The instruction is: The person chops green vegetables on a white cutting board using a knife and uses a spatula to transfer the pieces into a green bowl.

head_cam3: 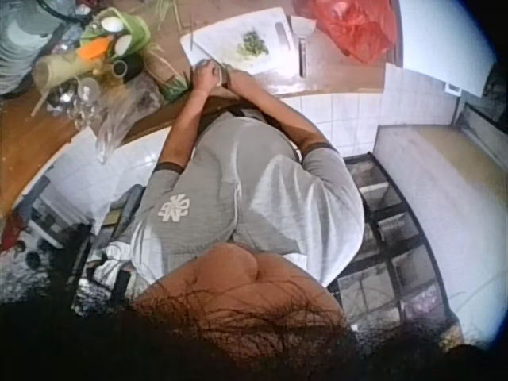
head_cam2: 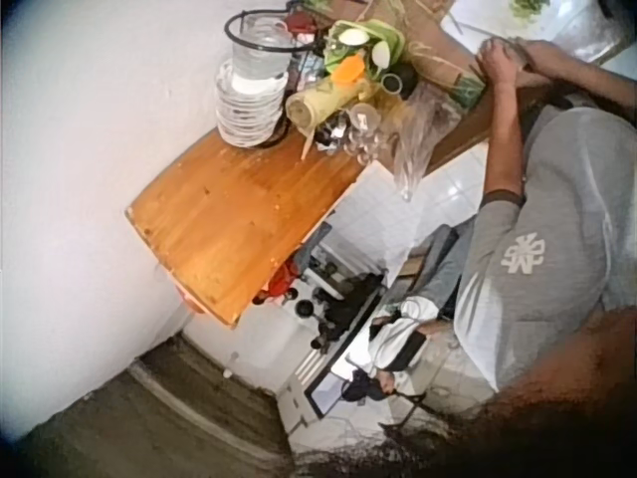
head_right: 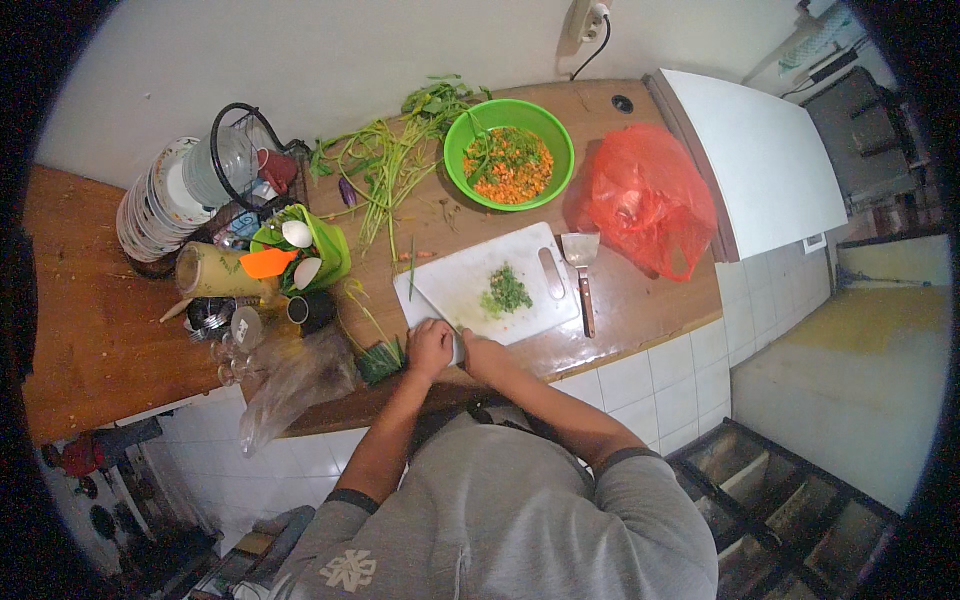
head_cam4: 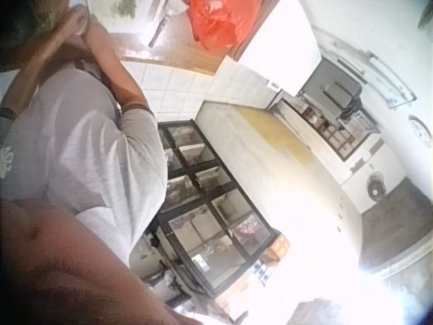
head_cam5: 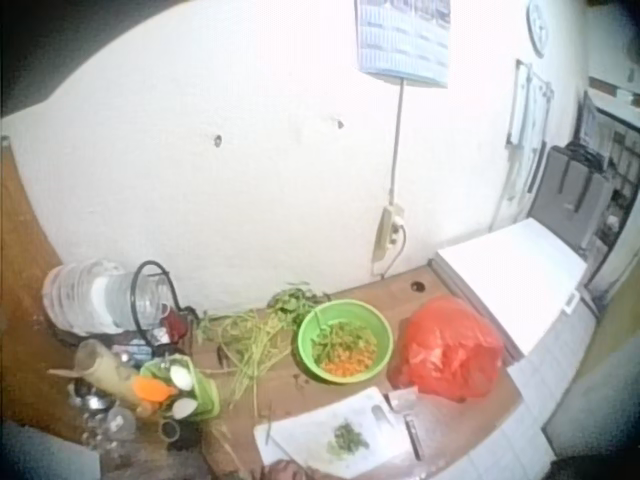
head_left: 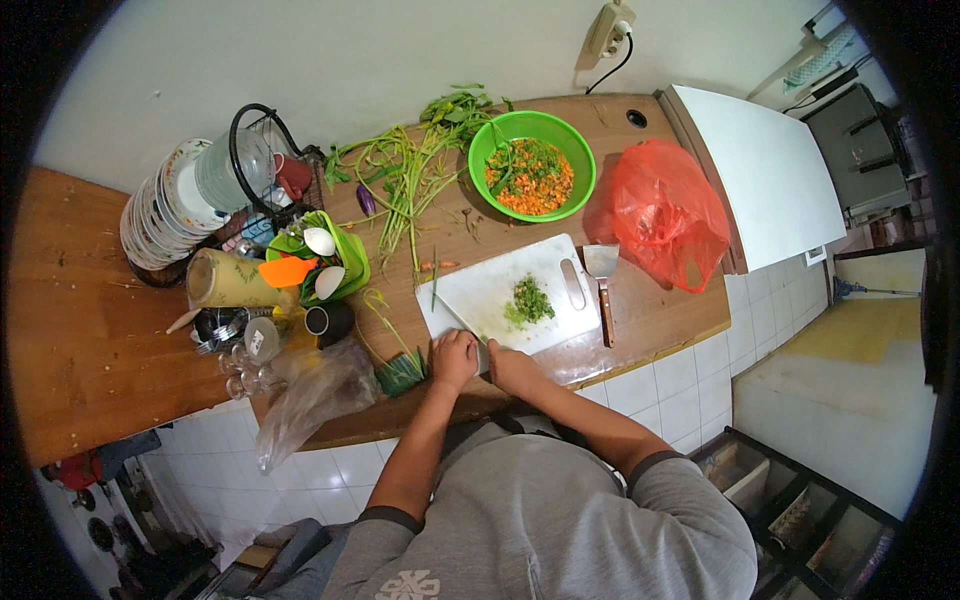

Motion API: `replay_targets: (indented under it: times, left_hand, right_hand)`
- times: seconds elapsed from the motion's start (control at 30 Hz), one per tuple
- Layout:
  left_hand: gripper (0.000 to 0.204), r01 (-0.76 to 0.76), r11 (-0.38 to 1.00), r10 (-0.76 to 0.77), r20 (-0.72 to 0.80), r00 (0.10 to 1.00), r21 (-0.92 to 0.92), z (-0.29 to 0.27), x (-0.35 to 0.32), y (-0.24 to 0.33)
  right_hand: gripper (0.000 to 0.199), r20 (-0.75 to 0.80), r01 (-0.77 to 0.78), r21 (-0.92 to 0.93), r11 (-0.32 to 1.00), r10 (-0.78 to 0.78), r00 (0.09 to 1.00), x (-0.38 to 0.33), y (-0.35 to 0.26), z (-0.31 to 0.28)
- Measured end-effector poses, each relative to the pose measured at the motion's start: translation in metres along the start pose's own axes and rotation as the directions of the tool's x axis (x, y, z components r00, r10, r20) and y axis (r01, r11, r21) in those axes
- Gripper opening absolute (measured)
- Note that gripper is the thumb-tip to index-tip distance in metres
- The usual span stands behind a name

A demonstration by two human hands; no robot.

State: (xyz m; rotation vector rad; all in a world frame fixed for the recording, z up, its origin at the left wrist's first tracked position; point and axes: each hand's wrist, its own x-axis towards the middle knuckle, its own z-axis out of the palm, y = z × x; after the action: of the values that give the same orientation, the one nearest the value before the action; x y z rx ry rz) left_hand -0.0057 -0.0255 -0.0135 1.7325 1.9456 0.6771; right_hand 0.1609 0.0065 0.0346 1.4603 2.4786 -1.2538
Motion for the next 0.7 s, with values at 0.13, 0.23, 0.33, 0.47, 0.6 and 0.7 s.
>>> replay_targets:
  times: [0.13,0.23,0.33,0.47,0.6,0.7]
  left_hand:
    - [0.005,0.0,1.0,0.0,0.006,1.0,-0.005,0.001,0.001,0.001]
    - [0.005,0.015,1.0,-0.015,0.015,1.0,-0.016,0.001,-0.001,-0.002]
    - [0.005,0.029,0.999,-0.028,0.013,1.0,-0.024,0.001,-0.004,-0.007]
    - [0.005,-0.015,1.0,0.015,0.022,1.0,-0.028,0.003,0.001,0.005]
    - [0.006,-0.047,0.999,0.046,-0.017,0.999,-0.02,0.0,-0.004,-0.008]
    - [0.005,-0.086,0.996,0.085,-0.043,0.995,-0.029,-0.001,-0.013,-0.018]
  right_hand:
    - [0.02,-0.029,0.0,-0.002,1.0,0.0,1.0,0.009,0.002,0.005]
    - [0.019,-0.038,-0.007,0.001,1.0,0.007,0.999,0.001,-0.003,0.003]
    - [0.019,-0.008,-0.038,-0.006,0.999,0.038,0.999,-0.007,-0.01,0.0]
    - [0.019,-0.05,-0.045,0.005,0.999,0.046,0.998,0.005,0.0,0.008]
    - [0.019,-0.059,-0.032,-0.045,0.998,0.03,0.998,0.007,-0.019,0.003]
    - [0.019,-0.007,-0.061,-0.071,0.996,0.061,0.998,-0.007,-0.03,0.001]
